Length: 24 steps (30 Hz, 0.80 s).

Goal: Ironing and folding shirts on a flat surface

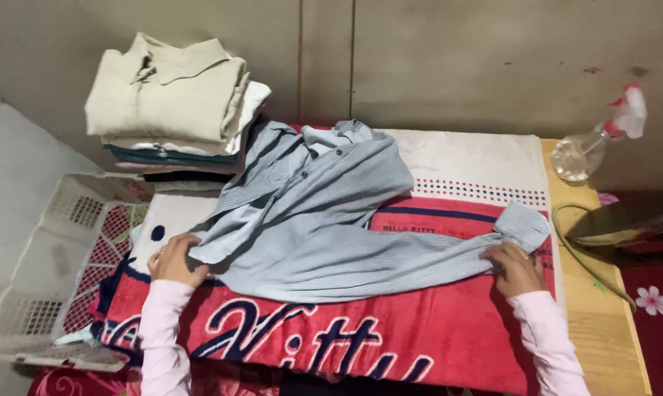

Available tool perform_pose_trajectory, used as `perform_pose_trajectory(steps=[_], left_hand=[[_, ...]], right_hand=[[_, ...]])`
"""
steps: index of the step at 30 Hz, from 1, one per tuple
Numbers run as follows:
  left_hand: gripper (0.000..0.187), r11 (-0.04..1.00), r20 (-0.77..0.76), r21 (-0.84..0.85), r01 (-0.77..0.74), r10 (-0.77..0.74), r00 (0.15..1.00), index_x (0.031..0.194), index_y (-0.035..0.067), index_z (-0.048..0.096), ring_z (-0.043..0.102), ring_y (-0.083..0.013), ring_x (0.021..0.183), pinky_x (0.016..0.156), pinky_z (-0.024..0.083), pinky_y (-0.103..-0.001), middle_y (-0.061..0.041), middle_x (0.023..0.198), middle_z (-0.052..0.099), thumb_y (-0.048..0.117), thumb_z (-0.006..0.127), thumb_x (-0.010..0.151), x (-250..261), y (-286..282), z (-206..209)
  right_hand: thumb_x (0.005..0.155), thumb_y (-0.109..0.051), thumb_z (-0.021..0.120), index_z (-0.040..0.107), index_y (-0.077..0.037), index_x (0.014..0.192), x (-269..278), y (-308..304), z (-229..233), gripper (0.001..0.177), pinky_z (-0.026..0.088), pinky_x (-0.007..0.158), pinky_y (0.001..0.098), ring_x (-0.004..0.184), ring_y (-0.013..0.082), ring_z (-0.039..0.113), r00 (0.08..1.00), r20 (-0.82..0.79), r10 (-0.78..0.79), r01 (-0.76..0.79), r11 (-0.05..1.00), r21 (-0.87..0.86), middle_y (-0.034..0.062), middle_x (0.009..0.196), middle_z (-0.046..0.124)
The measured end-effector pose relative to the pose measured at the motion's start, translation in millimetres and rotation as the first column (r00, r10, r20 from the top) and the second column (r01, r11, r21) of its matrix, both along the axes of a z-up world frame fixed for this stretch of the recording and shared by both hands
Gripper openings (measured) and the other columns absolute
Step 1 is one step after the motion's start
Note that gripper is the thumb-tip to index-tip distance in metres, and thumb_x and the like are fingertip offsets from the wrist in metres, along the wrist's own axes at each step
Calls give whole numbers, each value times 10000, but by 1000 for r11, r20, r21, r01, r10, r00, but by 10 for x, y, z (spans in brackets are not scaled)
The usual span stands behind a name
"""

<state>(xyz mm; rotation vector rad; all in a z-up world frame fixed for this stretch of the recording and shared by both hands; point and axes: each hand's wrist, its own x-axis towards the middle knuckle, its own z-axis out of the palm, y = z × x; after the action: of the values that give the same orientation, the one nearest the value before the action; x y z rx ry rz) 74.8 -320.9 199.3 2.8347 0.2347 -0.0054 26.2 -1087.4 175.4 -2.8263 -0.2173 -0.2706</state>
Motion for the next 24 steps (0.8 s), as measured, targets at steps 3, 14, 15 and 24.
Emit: perform_pose_trajectory(steps=[3, 14, 15, 24], left_hand=[[631, 990, 398, 50, 133, -142, 906, 1258, 385, 600, 488, -275, 1307, 1076, 319, -527, 96, 1418, 537, 384, 715, 637, 5, -553, 377], [620, 600, 62, -149, 786, -788, 613, 1437, 160, 505, 465, -373, 1413, 1133, 333, -587, -162, 1352, 635, 455, 644, 910, 826, -3157, 67], [620, 592, 61, -152, 791, -794, 605, 1437, 160, 505, 465, -373, 1413, 1133, 333, -587, -162, 1352, 635, 455, 644, 910, 868, -3191, -28], [277, 785, 37, -120, 608, -608, 793, 1093, 192, 668, 725, -445, 927, 818, 558, -563, -176, 906, 763, 422, 542, 1003, 1290, -2712, -89]], right_hand=[[721, 60, 558, 810, -213, 949, -97, -183, 11, 437, 493, 1144, 465, 1206, 349, 685, 991, -63, -115, 124, 977, 172, 72, 927, 815], [863, -238, 743, 395, 5, 1562, 1095, -216, 171, 818, 403, 1068, 703, 1416, 470, 437, 852, -139, -505, 524, 822, 222, 304, 1523, 455], [863, -238, 743, 395, 5, 1562, 1200, -442, -115, 818, 403, 1068, 703, 1416, 470, 437, 846, -141, -514, 533, 817, 219, 304, 1523, 455], [996, -39, 553, 576, 0, 1247, -404, -644, 391, 254, 647, 829, 386, 862, 203, 667, 841, -264, -473, 317, 33, 948, 60, 1054, 554]])
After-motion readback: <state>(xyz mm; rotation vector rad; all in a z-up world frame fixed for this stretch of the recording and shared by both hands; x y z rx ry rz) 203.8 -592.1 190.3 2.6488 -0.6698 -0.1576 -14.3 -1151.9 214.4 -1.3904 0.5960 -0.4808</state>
